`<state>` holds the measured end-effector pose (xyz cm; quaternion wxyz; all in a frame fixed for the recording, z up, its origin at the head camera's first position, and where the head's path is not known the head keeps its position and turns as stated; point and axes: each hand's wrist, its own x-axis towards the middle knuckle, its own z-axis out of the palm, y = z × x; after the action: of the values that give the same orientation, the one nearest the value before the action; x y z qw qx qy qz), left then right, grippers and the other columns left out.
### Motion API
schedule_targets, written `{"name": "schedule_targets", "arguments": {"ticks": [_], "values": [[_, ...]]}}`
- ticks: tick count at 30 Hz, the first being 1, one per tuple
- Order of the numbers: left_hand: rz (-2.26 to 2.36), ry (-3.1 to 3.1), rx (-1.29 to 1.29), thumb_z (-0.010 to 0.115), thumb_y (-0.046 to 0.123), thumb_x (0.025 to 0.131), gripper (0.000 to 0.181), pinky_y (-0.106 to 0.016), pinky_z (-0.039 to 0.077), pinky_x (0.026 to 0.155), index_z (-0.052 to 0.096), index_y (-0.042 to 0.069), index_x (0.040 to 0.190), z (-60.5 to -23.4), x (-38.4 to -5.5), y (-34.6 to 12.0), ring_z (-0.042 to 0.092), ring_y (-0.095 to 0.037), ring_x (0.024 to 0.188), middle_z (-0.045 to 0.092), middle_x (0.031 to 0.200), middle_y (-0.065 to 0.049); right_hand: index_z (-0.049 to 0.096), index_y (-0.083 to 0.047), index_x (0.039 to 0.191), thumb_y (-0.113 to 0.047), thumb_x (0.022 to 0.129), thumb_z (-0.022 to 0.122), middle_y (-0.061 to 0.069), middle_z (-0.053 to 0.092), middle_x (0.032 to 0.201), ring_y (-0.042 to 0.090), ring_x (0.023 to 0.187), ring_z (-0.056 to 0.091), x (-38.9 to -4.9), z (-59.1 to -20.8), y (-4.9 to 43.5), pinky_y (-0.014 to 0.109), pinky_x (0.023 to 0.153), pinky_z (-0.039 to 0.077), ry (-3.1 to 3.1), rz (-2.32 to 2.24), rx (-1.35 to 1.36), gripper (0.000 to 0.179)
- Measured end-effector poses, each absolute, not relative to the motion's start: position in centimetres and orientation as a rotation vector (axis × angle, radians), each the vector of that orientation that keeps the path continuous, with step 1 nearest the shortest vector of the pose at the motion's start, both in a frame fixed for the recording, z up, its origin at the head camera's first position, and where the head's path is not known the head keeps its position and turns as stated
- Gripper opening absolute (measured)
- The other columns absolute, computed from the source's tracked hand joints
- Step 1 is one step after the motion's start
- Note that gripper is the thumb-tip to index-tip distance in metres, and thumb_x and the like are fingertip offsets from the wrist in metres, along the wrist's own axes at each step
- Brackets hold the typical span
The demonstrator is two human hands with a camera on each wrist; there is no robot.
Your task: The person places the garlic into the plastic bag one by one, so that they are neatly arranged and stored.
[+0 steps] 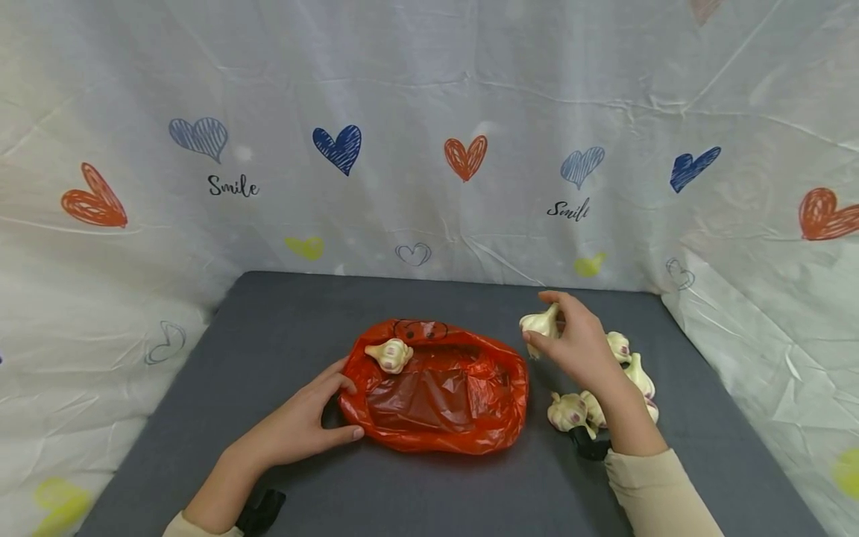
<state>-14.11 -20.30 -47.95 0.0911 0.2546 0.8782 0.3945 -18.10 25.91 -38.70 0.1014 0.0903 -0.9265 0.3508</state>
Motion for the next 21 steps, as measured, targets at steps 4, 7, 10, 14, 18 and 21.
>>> {"name": "schedule_targets", "arguments": {"ticks": [4,7,10,14,18,21], "values": [[1.175,2.601,0.756,0.082,0.064,0.093,0.051,-0.067,0.038,0.119,0.060,0.029,0.122,-47.8,-14.1,-20.3,0.028,-0.042,0.162,0.022,0.180,-0.012,0.054,-0.007,0.154,-0.023,0.095,0.089,0.018,0.058,0.149,0.043,0.127,0.064,-18.2,-38.1,25.5,0.060,0.103,0.056,-2.725,1.041,0.282,0.071],[1.176,2.598,0.756,0.082,0.064,0.093,0.051,-0.067,0.038,0.118,0.060,0.029,0.123,-47.8,-14.2,-20.3,0.028,-0.042,0.162,0.022,0.180,-0.012,0.055,-0.006,0.154,-0.022,0.095,0.089,0.018,0.059,0.148,0.043,0.126,0.065,-18.3,-37.9,25.1,0.060,0.102,0.057,-2.717,1.056,0.299,0.070],[1.177,2.597,0.763,0.082,0.063,0.093,0.051,-0.067,0.038,0.118,0.060,0.028,0.123,-47.7,-14.2,-20.4,0.027,-0.042,0.162,0.022,0.179,-0.013,0.055,-0.006,0.154,-0.022,0.095,0.089,0.018,0.060,0.146,0.043,0.125,0.066,-18.4,-37.9,24.6,0.059,0.102,0.057,-2.712,1.065,0.316,0.070],[1.179,2.593,0.765,0.083,0.062,0.093,0.051,-0.067,0.038,0.119,0.060,0.027,0.123,-47.6,-14.2,-20.4,0.027,-0.042,0.163,0.022,0.180,-0.013,0.055,-0.007,0.154,-0.023,0.095,0.089,0.017,0.060,0.147,0.043,0.125,0.066,-18.5,-37.9,23.8,0.060,0.102,0.057,-2.709,1.083,0.325,0.070],[1.182,2.593,0.755,0.083,0.062,0.093,0.051,-0.067,0.037,0.119,0.061,0.027,0.123,-47.6,-14.1,-20.3,0.027,-0.042,0.163,0.022,0.179,-0.013,0.055,-0.009,0.155,-0.024,0.095,0.089,0.016,0.060,0.147,0.044,0.125,0.067,-18.7,-37.9,22.9,0.060,0.100,0.058,-2.715,1.110,0.343,0.071],[1.181,2.592,0.749,0.083,0.062,0.093,0.051,-0.067,0.037,0.119,0.060,0.027,0.123,-47.7,-14.1,-20.3,0.026,-0.042,0.163,0.022,0.179,-0.013,0.055,-0.010,0.155,-0.025,0.095,0.090,0.016,0.062,0.146,0.045,0.124,0.068,-18.9,-37.9,22.2,0.059,0.099,0.059,-2.719,1.131,0.356,0.071]]}}
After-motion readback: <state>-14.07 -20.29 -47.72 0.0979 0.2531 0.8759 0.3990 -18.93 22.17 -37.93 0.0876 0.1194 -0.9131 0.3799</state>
